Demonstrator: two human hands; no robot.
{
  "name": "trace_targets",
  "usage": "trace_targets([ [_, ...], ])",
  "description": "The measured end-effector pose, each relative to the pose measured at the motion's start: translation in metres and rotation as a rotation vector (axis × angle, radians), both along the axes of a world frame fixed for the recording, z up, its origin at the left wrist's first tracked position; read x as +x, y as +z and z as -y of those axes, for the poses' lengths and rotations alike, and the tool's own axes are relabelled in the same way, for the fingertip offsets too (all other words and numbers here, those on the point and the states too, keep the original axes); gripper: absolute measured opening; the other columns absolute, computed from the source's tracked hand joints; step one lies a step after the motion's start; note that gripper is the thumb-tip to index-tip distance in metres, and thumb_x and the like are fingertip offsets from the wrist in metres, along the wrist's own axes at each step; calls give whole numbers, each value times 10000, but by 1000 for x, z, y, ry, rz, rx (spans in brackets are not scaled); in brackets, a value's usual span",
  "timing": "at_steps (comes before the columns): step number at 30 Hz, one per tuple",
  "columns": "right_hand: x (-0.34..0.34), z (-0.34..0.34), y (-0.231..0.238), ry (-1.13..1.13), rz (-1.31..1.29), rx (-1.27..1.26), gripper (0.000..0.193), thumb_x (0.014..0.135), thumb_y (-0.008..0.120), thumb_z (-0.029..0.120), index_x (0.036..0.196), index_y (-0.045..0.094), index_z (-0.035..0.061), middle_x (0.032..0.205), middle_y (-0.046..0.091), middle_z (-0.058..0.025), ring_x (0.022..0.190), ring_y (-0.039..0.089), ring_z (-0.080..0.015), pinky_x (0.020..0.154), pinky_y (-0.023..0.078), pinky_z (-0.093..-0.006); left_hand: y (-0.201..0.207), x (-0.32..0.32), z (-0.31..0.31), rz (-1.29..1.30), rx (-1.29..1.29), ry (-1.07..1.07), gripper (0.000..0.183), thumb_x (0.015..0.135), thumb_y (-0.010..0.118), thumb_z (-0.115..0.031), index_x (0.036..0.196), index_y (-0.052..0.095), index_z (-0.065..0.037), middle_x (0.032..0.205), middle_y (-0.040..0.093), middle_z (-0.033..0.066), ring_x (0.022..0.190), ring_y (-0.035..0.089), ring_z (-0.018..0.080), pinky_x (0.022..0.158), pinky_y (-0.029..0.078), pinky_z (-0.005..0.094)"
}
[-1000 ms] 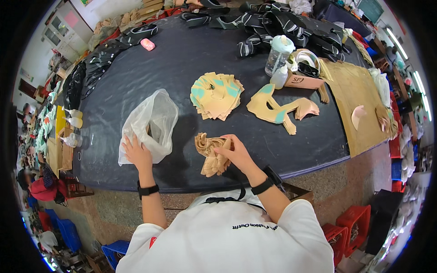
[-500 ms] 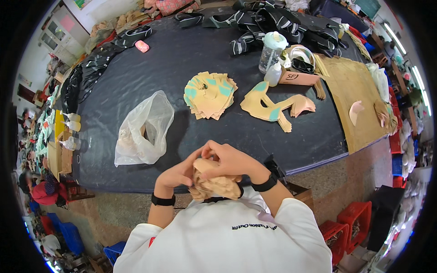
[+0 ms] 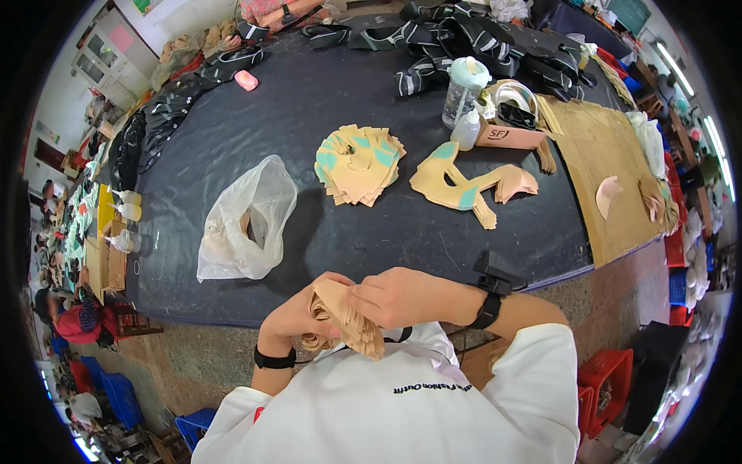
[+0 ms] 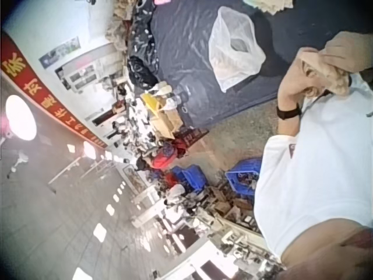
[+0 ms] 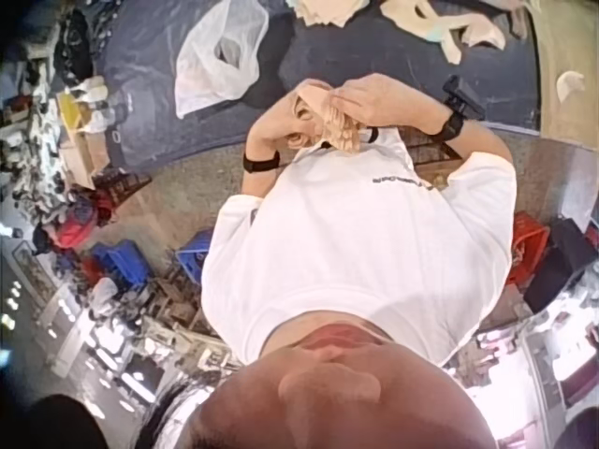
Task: Sort and organize leather or synthetic shoe upper components by placing them into a plastic bag.
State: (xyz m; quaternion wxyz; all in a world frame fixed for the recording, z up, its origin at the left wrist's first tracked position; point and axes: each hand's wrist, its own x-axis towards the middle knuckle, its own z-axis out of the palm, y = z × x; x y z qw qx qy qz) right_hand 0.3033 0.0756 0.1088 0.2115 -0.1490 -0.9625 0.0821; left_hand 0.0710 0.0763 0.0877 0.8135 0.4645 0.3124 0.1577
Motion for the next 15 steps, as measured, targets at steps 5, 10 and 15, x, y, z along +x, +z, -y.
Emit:
trace_targets([
  [5, 6, -5, 7, 123, 99, -66, 363, 666, 608, 93, 995, 577, -56, 799, 574, -76, 729, 614, -181, 584, 525, -254, 1, 3, 2, -44, 70, -102, 760, 596, 822, -136, 1216, 394, -34, 1076, 515, 50, 1024, 489, 136, 880, 401, 271],
  [10, 5, -1, -1, 97, -38, 95, 253, 631, 641, 171, 799, 552, 4, 683, 489, -32, 596, 534, -147, 480, 466, -247, 5, 7, 5, -53, 53, -88, 747, 596, 821, -136, 1208, 404, -38, 1055, 526, 46, 1003, 497, 131, 871, 404, 267],
  [15, 7, -1, 7, 86, -8, 171, 186, 623, 619, 147, 738, 529, 31, 685, 465, -21, 606, 503, -132, 474, 428, -230, 7, 12, 3, -41, 47, -89, 719, 609, 806, -102, 1204, 406, -36, 1062, 517, 40, 996, 488, 124, 868, 403, 265],
])
